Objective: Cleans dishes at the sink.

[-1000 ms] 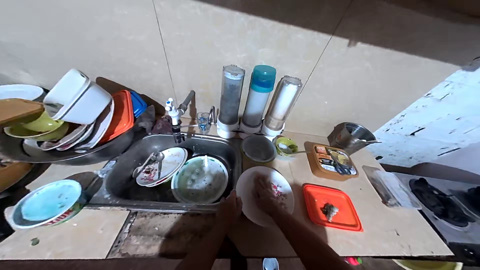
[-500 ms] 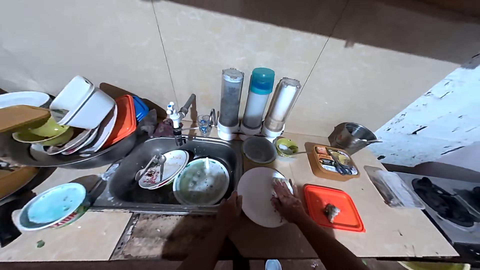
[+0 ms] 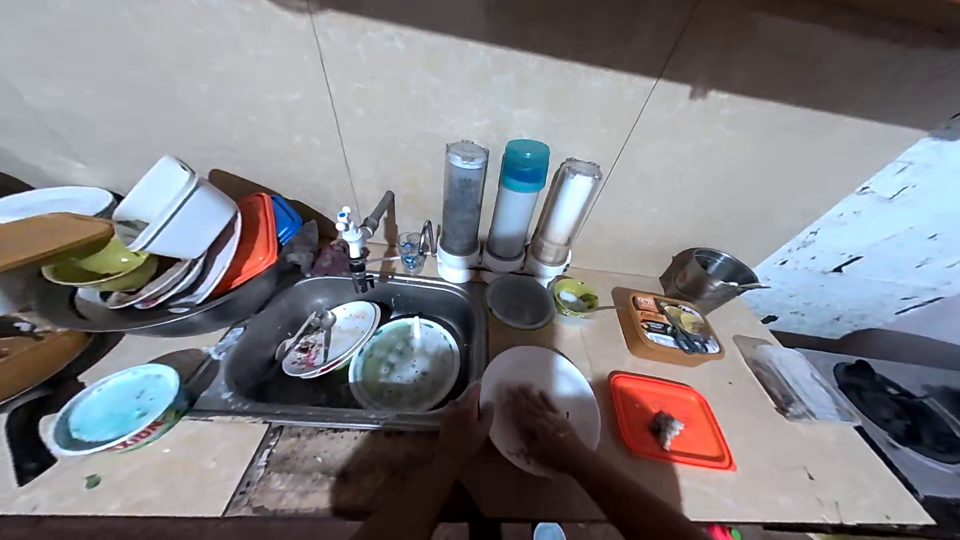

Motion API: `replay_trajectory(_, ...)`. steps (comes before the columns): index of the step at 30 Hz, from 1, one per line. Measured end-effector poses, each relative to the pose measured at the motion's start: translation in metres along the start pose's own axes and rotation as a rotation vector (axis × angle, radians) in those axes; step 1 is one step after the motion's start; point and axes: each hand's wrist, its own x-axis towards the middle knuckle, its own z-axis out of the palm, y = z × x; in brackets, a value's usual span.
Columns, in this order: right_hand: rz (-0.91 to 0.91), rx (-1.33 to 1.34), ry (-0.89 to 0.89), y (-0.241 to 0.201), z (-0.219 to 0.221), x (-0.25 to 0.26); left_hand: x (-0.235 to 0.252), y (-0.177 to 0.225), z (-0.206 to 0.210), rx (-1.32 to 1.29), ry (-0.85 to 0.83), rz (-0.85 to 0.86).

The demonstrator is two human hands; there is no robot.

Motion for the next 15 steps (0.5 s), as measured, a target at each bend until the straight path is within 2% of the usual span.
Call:
replay_trajectory(2, 0.183, -0.117, 0.08, 0.031, -0.006, 0.021, 0.003, -0.003, 0.0, -0.022, -0.014, 0.01)
replay_trajectory(4, 0.348, -0.158, 0.06, 0.037, -0.014, 0.042, 0.006, -0.004, 0.001, -0.036, -0.025, 0.02)
replay_trajectory(6, 0.285, -0.102, 0.102, 0.022, -0.001, 0.054, 0.007, -0.005, 0.001, -0.032, -0.027, 0.029)
replay_trajectory(9, -0.051, 0.007, 0.1, 0.0, 0.014, 0.052, 0.007, -0.008, 0.003, -0.019, 0.007, 0.076)
replay_trajectory(10, -0.109, 0.01, 0.102, 0.002, 0.012, 0.053, 0.008, -0.01, 0.004, -0.019, 0.02, 0.092)
replay_trajectory(11, -0.109, -0.014, 0.121, 0.009, 0.008, 0.053, 0.008, -0.011, 0.005, -0.024, 0.022, 0.097)
replay_trajectory(14, 0.135, -0.098, 0.162, 0.028, -0.002, 0.064, 0.007, -0.011, 0.006, -0.04, 0.04, 0.108)
replay_trajectory(15, 0.161, -0.087, 0.164, 0.027, 0.0, 0.067, 0.007, -0.011, 0.005, -0.035, 0.046, 0.104)
